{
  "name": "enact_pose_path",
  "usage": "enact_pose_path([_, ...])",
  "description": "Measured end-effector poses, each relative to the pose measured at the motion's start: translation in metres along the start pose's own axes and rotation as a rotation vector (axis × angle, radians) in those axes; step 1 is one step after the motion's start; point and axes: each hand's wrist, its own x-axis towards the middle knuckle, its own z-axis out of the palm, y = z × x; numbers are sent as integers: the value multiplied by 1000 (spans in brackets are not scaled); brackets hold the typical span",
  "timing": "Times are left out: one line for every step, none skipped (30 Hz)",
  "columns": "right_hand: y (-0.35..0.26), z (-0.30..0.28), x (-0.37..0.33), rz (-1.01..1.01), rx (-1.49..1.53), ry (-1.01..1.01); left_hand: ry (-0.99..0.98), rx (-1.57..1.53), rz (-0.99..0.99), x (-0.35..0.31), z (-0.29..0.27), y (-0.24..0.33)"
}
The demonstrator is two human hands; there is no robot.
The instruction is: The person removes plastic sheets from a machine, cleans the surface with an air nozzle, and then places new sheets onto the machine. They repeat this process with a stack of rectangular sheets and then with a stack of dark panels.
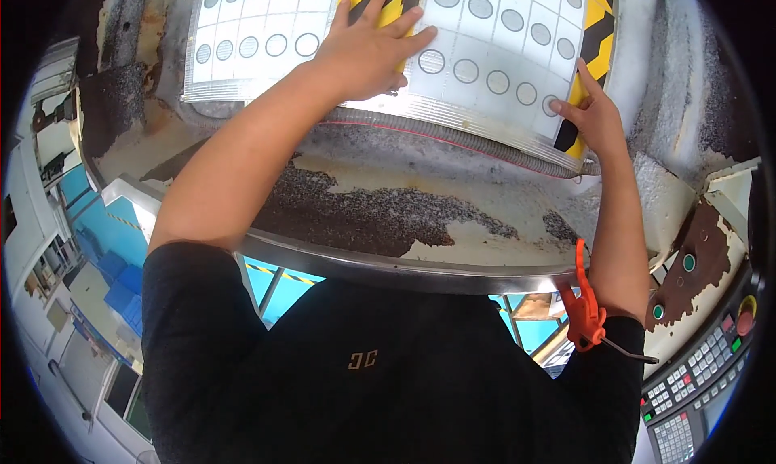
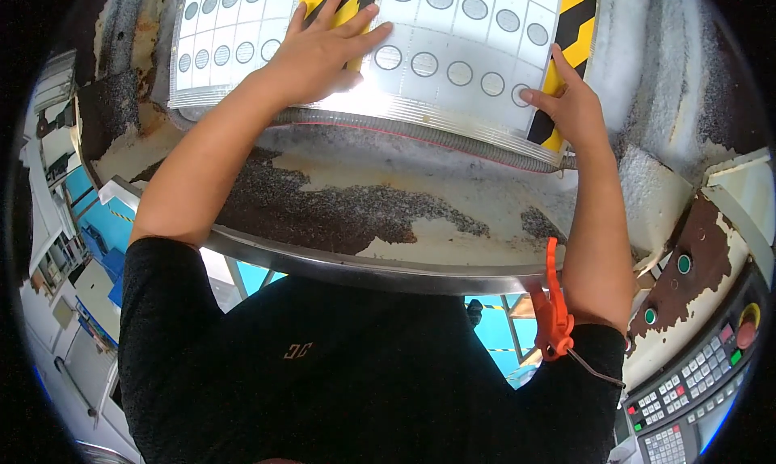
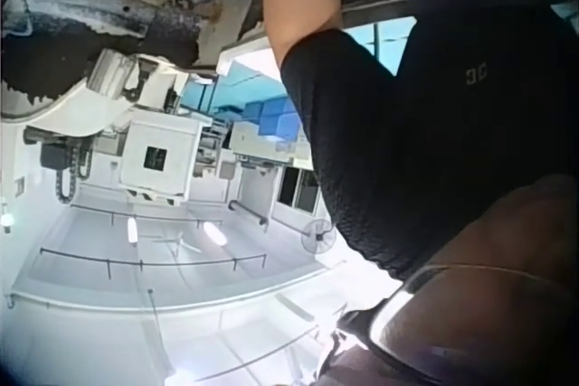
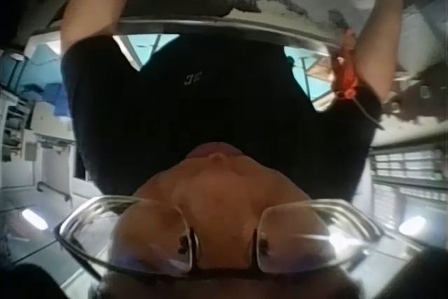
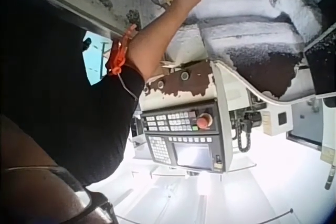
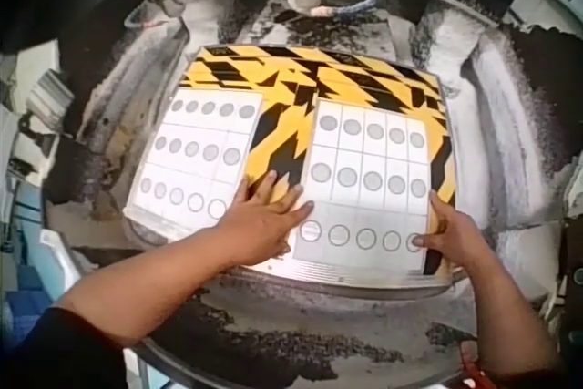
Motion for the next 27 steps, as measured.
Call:
enact_pose_path([0, 0, 1, -9, 15, 1, -156, -90, -59, 4, 3, -1])
enact_pose_path([2, 0, 1, -15, 29, 4, -310, -181, -116, 7, 5, -2])
enact_pose_path([4, 0, 1, -15, 27, 6, -307, -181, -115, 8, 7, -2])
enact_pose_path([5, 0, 2, -37, 21, 26, -301, -197, -118, 8, 8, -3])
enact_pose_path([7, 0, 3, -60, 14, 46, -294, -211, -120, 8, 10, -4])
enact_pose_path([8, 0, 3, -62, 11, 53, -286, -210, -121, 7, 10, -5])
enact_pose_path([9, -2, 1, -19, 38, 4, -293, -216, -98, 6, 9, -6])
enact_pose_path([10, -4, 3, 17, 64, -39, -293, -217, -79, 7, 9, -7])
enact_pose_path([6, -6, 6, -5, 59, -9, -359, -172, -75, 13, 7, -7])
enact_pose_path([4, -4, 2, -37, -16, -4, -386, -191, -86, 13, 7, -6])
enact_pose_path([0, -4, 0, -67, -92, -3, -418, -213, -100, 11, 5, -5])
enact_pose_path([-1, -9, -4, -78, -100, 17, -436, -249, -104, 12, -1, -4])
enact_pose_path([-2, -14, -6, -37, -62, -40, -414, -244, -107, 15, -2, -3])
enact_pose_path([-6, -16, -8, 0, -17, -107, -431, -245, -100, 15, -4, -3])
enact_pose_path([-8, -23, -12, -10, -20, -99, -450, -247, -90, 15, -5, -3])
enact_pose_path([-9, -32, -17, 22, 20, -114, -454, -260, -89, 16, -5, -3])
enact_pose_path([-12, -40, -23, 49, 61, -135, -447, -254, -100, 15, -7, -4])
enact_pose_path([-9, -50, -31, 17, 29, -117, -462, -259, -103, 15, -9, -5])
enact_pose_path([-12, -61, -43, -5, 34, -54, -482, -263, -111, 12, -10, -8])
enact_pose_path([-15, -77, -62, -12, 32, 18, -459, -283, -111, 12, -9, -9])
enact_pose_path([-14, -90, -81, 31, 63, 140, -456, -280, -117, 12, -10, -9])
enact_pose_path([-9, -99, -99, 71, 98, 260, -463, -282, -123, 11, -12, -10])
enact_pose_path([14, -108, -120, 104, 169, 409, -460, -288, -122, 12, -13, -11])
enact_pose_path([45, -117, -142, 139, 239, 558, -451, -290, -121, 14, -12, -11])
enact_pose_path([77, -127, -164, 204, 180, 643, -428, -309, -108, 14, -10, -11])
enact_pose_path([96, -134, -183, 267, 124, 724, -407, -325, -98, 14, -10, -12])
enact_pose_path([91, -133, -196, 344, -81, 805, -405, -324, -101, 14, -10, -12])
